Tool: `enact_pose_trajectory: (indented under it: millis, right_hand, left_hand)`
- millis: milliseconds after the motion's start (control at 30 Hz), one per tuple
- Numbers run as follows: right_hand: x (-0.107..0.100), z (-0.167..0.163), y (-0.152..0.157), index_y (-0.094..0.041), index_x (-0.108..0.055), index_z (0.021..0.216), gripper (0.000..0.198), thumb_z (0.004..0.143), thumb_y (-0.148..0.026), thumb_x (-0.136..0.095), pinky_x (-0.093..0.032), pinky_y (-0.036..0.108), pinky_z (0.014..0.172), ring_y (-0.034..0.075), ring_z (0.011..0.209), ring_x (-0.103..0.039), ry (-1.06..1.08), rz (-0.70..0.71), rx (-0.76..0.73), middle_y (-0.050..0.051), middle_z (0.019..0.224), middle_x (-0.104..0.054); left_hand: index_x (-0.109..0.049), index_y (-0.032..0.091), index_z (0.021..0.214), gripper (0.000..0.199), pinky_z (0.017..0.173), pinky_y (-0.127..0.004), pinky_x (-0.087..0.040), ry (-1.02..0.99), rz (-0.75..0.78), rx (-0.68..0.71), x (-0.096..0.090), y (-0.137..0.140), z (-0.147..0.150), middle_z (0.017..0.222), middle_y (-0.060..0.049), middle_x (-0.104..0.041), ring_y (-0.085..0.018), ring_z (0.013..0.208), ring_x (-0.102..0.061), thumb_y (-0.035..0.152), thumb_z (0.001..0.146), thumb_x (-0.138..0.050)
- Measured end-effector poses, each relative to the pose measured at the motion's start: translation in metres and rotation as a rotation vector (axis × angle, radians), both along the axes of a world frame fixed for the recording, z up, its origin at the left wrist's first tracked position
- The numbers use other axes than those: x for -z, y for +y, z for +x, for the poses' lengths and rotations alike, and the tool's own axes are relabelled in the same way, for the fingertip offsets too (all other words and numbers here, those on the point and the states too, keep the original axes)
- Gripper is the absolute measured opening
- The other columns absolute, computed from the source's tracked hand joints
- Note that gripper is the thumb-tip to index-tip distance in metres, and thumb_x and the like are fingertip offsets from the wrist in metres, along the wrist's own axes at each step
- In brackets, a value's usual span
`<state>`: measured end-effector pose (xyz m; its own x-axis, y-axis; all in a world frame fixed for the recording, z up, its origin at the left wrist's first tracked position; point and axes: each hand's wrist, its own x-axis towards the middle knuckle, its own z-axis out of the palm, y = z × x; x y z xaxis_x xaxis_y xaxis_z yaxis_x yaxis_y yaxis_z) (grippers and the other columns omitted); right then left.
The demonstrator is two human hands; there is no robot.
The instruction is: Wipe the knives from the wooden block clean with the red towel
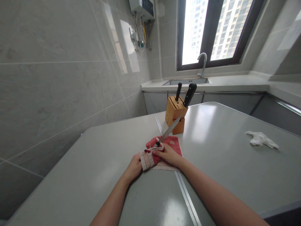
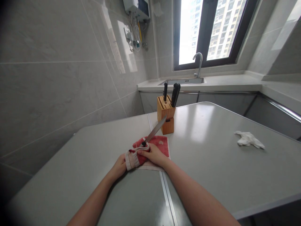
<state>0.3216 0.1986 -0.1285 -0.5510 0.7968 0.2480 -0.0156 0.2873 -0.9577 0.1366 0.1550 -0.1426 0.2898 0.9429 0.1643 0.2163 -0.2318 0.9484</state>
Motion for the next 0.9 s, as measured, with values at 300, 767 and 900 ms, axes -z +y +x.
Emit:
enact_pose_trajectory:
  millis: [300,767,900]
  right_hand:
    - [0.003,0.000,0.000,-0.015,-0.063,0.089,0.034,0.073,-0.045,-0.061,-0.045,0.034,0.081,0.020,0.087,-0.060,0.005,-0.013,-0.006,0.004,0.090,-0.067]
    - [0.001,-0.001,-0.003,-0.018,-0.065,0.097,0.036,0.075,-0.046,-0.059,-0.044,0.036,0.086,0.022,0.092,-0.060,0.007,-0.032,-0.022,0.004,0.094,-0.068]
    - [0.009,-0.001,-0.001,-0.018,-0.065,0.094,0.038,0.071,-0.048,-0.062,-0.044,0.038,0.087,0.023,0.094,-0.060,-0.019,-0.104,0.023,0.004,0.093,-0.068]
  left_hand:
    - [-0.061,0.011,0.109,0.035,0.088,-0.033,-0.045,-0.018,-0.016,0.080,-0.013,-0.004,0.006,0.099,-0.008,-0.066,-0.019,0.088,-0.060,0.031,0.083,-0.049]
    - [-0.061,0.013,0.101,0.027,0.084,-0.031,-0.045,-0.020,0.018,-0.024,-0.001,0.000,0.002,0.094,-0.006,-0.067,-0.018,0.082,-0.059,0.025,0.078,-0.056]
    - [-0.062,0.012,0.103,0.030,0.082,-0.031,-0.046,-0.005,-0.016,-0.017,-0.003,0.000,0.002,0.092,-0.006,-0.067,-0.019,0.083,-0.059,0.027,0.077,-0.055]
